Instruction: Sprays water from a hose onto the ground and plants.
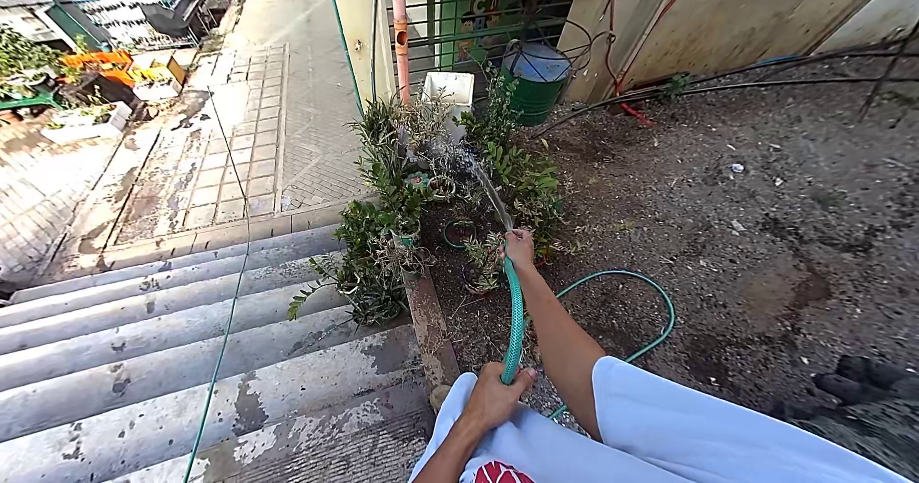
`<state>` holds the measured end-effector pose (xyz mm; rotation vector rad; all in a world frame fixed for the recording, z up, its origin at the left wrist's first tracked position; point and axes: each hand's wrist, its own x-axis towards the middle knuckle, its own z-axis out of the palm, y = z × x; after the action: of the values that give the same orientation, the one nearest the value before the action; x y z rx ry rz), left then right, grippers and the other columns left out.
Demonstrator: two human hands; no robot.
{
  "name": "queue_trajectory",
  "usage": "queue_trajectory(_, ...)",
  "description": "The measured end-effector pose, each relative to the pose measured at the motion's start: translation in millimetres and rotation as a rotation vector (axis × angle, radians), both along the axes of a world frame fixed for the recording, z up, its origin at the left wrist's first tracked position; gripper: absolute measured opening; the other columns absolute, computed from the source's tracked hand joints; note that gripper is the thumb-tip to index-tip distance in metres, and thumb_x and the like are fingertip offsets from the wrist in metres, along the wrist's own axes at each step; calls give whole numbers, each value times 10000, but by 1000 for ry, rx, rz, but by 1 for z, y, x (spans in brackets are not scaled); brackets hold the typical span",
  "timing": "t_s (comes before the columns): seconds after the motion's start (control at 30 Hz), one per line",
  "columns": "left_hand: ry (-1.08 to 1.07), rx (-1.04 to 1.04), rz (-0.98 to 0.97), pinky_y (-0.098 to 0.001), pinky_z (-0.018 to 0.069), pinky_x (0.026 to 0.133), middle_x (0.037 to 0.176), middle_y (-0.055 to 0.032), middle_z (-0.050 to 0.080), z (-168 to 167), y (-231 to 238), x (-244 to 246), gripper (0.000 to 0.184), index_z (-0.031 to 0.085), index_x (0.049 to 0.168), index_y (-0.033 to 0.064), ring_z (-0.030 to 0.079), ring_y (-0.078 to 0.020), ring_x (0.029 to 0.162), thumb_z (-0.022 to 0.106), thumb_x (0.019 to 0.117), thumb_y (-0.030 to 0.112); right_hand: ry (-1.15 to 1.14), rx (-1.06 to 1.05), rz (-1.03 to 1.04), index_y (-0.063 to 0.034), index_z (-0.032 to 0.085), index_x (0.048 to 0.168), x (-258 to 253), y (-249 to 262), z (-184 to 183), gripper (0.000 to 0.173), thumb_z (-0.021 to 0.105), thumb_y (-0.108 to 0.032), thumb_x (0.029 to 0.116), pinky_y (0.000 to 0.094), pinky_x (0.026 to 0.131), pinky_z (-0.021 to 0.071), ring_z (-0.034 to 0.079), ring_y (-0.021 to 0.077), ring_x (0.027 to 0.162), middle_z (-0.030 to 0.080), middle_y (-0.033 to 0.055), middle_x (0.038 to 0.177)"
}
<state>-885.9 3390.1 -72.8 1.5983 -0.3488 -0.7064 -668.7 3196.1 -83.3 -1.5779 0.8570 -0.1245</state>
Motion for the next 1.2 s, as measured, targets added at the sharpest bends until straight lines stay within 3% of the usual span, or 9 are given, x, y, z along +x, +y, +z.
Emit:
queue_trajectory(0.53,20,23,-17,-267,348,501,549,87,383,1,0,6,434,493,630,155,384,-49,484,618,1012,320,-54,-28,-116,-64,477,1419,5,-24,-15,359,467,-240,1106,348,576,542,581,170,562,613,120,848)
queue_trajectory(0.7,20,28,-17,-264,355,505,552,87,390,3,0,6,424,501,637,150,386,-45,487,617,1010,315,-52,-15,-108,-56,474,1425,1,-21,-7,365,454,-242,1112,351,603,550,597,182,603,613,134,913)
queue_trajectory(0.87,12,26,-46,-265,347,501,547,86,383,-2,-1,4,428,493,637,151,382,-48,485,635,1001,325,-55,89,-131,-59,467,1420,-3,-27,-17,363,469,-250,1111,312,548,532,575,157,568,598,120,895)
queue_trajectory(0.93,-33,0,-65,-268,418,572,639,50,486,-2,2,8,302,583,785,98,470,-60,569,720,946,314,-54,213,-135,-58,480,1375,0,-35,-23,335,426,-269,1120,271,514,490,529,115,544,572,71,848)
queue_trajectory(0.97,-49,-13,-73,-293,505,671,783,-11,598,2,8,12,287,634,995,38,574,-96,688,763,913,281,-49,269,-139,-53,508,1305,1,-39,-17,309,403,-279,1123,246,486,465,501,89,520,561,39,798)
queue_trajectory(1.0,-56,-26,-75,-337,572,806,994,-93,672,5,19,16,452,594,1222,-17,666,-153,867,784,892,226,-51,317,-132,-55,521,1202,1,-46,-12,281,380,-284,1121,225,457,442,472,68,491,545,14,752)
queue_trajectory(1.03,-45,-16,-61,-371,576,918,1184,-151,659,5,36,17,601,500,1382,-40,679,-204,1034,773,894,180,-65,356,-113,-68,515,1123,0,-54,-8,259,362,-277,1117,209,439,425,449,54,470,526,-7,709)
queue_trajectory(1.1,33,139,23,-421,542,1017,1355,-185,611,-11,82,6,658,425,1500,-4,641,-264,1198,720,936,163,-67,409,-99,-115,489,1049,-5,-65,2,249,324,-286,1124,163,407,381,407,14,436,495,-51,659)
queue_trajectory(1.2,203,432,-26,-517,454,1120,1410,-213,594,-37,143,-28,551,509,1480,32,590,-329,1299,581,1045,361,-94,394,-97,-145,474,1072,-8,-82,11,226,327,-306,1132,139,390,367,404,-9,414,514,-67,659)
